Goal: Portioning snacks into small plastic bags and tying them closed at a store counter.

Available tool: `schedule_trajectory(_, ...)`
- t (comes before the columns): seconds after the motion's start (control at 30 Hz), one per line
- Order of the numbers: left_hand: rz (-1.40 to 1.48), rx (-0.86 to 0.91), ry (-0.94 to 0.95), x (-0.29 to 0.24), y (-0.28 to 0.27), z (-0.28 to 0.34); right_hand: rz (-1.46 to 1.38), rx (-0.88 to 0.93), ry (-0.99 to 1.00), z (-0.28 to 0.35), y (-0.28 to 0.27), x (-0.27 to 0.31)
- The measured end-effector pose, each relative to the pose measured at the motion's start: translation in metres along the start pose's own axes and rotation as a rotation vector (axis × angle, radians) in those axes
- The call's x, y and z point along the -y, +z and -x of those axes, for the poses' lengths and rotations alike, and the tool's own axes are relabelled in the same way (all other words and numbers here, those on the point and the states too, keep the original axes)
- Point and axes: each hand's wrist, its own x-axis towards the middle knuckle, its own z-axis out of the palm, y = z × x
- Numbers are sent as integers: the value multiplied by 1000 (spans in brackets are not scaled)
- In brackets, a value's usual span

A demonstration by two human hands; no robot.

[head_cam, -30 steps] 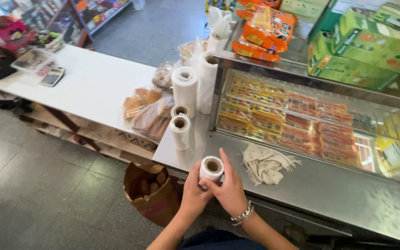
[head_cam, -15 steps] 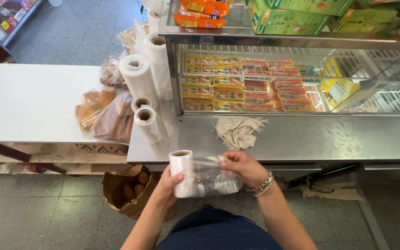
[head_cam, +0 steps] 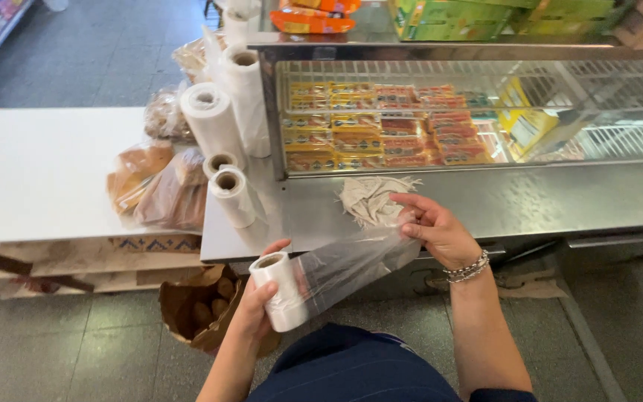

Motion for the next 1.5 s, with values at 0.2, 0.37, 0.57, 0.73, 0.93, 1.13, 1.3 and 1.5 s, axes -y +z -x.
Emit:
schedule_trajectory(0.2,-11,-64,-311,30,-27,-3,59,-136,50,35,-12,1)
schedule_trajectory(0.37,-9,-150,-603,72,-10,-16,104,-317,81,99,-46,-19)
schedule_trajectory(0.57,-99,12,-687,129,86,-40,7,-508,171,206,-100,-21)
schedule_trajectory(0.73,-256,15,-737,229,161,-60,14,-845,240,294,-166,-38)
schedule_trajectory(0.93,-186,271,-876,380,243,-74,262,-1257,268,384,-255,-54)
schedule_trajectory(1.13,-238,431,-1235,484,317,-94,255,-1494,450,477,-325,-53)
schedule_trajectory(1.3,-294,576,-1397,600,379,-131,130,-1655,376,548,-396,-70)
schedule_trajectory(1.5,-458,787,-1498,762,504,-194,-61,-1976,389,626,-509,-72)
